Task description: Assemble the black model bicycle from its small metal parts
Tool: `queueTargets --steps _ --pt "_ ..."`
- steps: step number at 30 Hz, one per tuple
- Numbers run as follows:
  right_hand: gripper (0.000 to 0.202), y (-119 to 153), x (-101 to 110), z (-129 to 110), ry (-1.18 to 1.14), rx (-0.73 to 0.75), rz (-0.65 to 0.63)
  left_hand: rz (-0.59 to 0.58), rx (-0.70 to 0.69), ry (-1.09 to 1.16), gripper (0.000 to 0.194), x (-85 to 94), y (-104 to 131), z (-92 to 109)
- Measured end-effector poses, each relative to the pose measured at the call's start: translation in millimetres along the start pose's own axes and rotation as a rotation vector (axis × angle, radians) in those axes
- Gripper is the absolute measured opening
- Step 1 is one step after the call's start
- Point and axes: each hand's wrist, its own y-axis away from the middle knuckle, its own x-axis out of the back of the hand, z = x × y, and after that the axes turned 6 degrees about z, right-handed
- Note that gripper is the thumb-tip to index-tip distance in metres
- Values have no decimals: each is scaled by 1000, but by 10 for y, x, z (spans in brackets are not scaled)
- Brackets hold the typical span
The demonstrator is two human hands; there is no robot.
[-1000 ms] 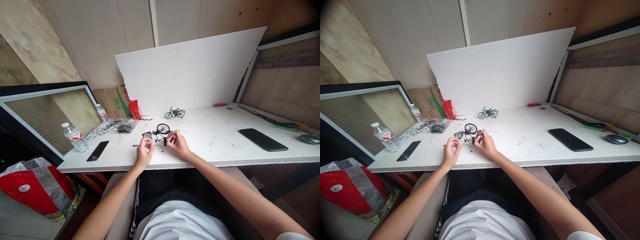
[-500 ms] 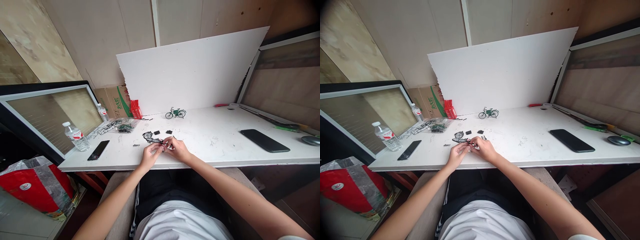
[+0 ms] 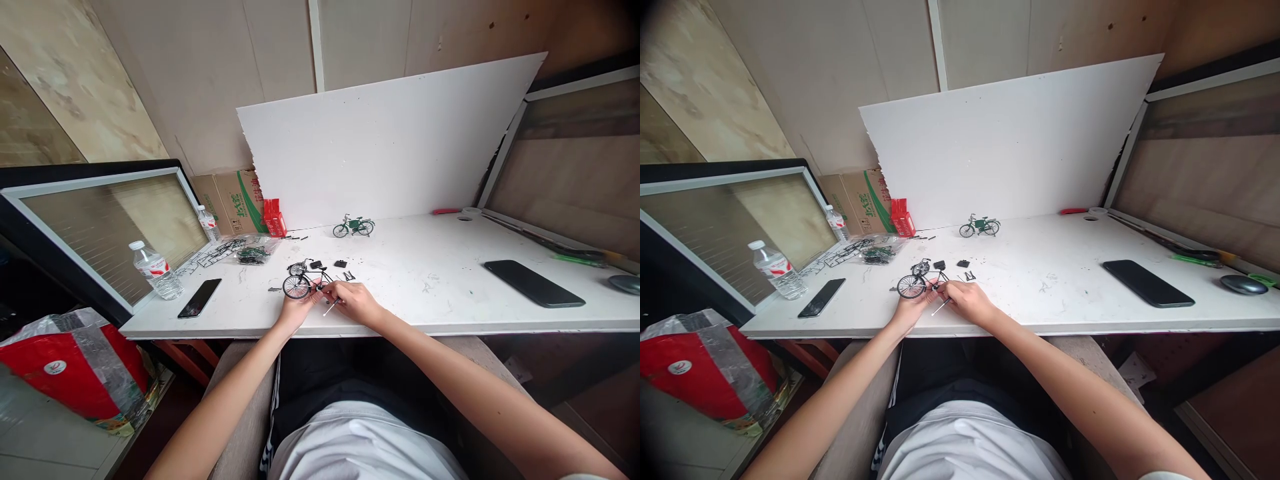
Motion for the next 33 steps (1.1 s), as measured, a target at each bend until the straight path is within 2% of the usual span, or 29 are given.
queueTargets --steps 4,10,16,24,33 --pt "12 -15 17 -8 54 58 -8 4 17 22 53 6 -17 7" --pt "17 -52 47 -41 76 62 -30 19 51 24 53 4 -42 15" --pt "15 -34 31 -19 43 42 -35 3 89 37 57 12 -35 21" --pt "9 -39 28 -27 21 12 -36 31 74 41 57 -4 -39 38" --pt "7 -23 7 8 27 -34 -67 41 73 70 52 -29 -34 76"
